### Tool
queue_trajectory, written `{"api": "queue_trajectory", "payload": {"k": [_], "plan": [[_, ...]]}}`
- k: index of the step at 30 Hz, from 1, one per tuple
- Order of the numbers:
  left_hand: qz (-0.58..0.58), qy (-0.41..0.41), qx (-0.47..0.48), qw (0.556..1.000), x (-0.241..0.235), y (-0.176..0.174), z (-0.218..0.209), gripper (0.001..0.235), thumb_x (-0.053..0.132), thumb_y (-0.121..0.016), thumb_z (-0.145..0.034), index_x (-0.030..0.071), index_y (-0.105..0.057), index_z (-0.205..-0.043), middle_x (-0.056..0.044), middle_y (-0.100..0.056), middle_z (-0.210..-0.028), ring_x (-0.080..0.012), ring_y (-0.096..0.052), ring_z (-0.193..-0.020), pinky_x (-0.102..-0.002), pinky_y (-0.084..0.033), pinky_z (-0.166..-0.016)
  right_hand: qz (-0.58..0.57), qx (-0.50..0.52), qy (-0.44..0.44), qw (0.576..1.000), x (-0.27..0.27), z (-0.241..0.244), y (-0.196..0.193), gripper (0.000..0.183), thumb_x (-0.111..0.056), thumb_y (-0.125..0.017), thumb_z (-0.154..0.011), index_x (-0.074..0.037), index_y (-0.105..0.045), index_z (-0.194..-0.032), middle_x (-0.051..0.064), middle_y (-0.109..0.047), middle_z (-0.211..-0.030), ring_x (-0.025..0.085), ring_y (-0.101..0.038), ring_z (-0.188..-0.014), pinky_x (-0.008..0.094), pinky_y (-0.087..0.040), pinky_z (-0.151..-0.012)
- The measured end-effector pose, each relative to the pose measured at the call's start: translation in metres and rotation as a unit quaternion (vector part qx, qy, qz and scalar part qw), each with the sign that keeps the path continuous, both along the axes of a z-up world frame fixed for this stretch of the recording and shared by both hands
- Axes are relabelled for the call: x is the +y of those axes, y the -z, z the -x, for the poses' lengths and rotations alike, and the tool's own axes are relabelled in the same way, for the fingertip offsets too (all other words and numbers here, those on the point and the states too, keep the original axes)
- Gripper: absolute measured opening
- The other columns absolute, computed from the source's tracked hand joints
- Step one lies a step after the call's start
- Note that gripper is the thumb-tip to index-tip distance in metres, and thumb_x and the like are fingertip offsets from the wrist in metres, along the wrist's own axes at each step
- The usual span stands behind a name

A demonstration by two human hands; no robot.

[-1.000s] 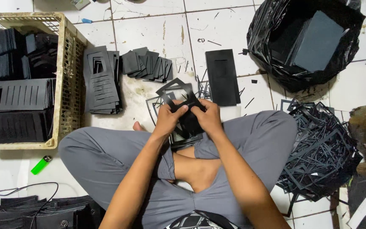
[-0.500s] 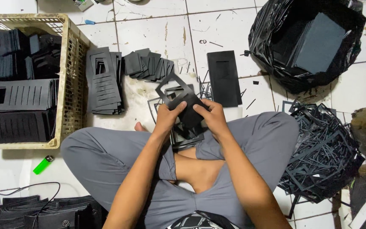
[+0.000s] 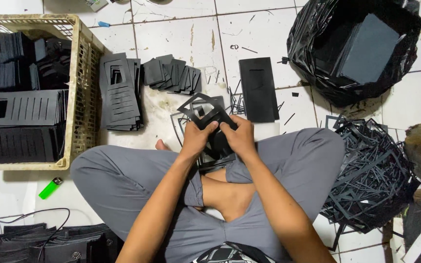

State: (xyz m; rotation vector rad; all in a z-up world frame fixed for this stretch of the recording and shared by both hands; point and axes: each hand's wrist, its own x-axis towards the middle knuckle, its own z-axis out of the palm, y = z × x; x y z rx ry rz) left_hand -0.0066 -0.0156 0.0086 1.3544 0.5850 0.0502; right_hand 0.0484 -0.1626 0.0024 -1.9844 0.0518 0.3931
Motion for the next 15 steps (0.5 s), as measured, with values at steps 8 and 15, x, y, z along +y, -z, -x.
{"api": "queue_trajectory", "payload": {"k": [8,15], "plan": [[-0.047,0.000,-0.019,0.999,0.005,-0.010,0.003,0.012,0.013,-0.081,-0.087,0.004,-0.076,-0.080,-0.005,-0.066,-0.067,-0.0132,-0.056,-0.065,-0.028,-0.048,-0.059,0.083,-0.023,0.031,0.996,0.019,0.003,-0.023,0.013,-0.026,-0.070,-0.077,-0.015,-0.076,-0.077,0.006,-0.063,-0.056,0.025,-0.065,-0.062,0.036,-0.051,-0.060],[-0.040,-0.012,-0.007,0.999,0.002,-0.010,0.005,0.017,0.017,-0.079,-0.091,0.004,-0.074,-0.082,-0.004,-0.067,-0.073,-0.0141,-0.055,-0.068,-0.029,-0.048,-0.063,0.051,-0.052,0.019,0.997,0.018,-0.001,-0.010,0.012,-0.026,-0.070,-0.079,-0.016,-0.077,-0.078,0.003,-0.065,-0.056,0.022,-0.066,-0.060,0.035,-0.049,-0.056]]}}
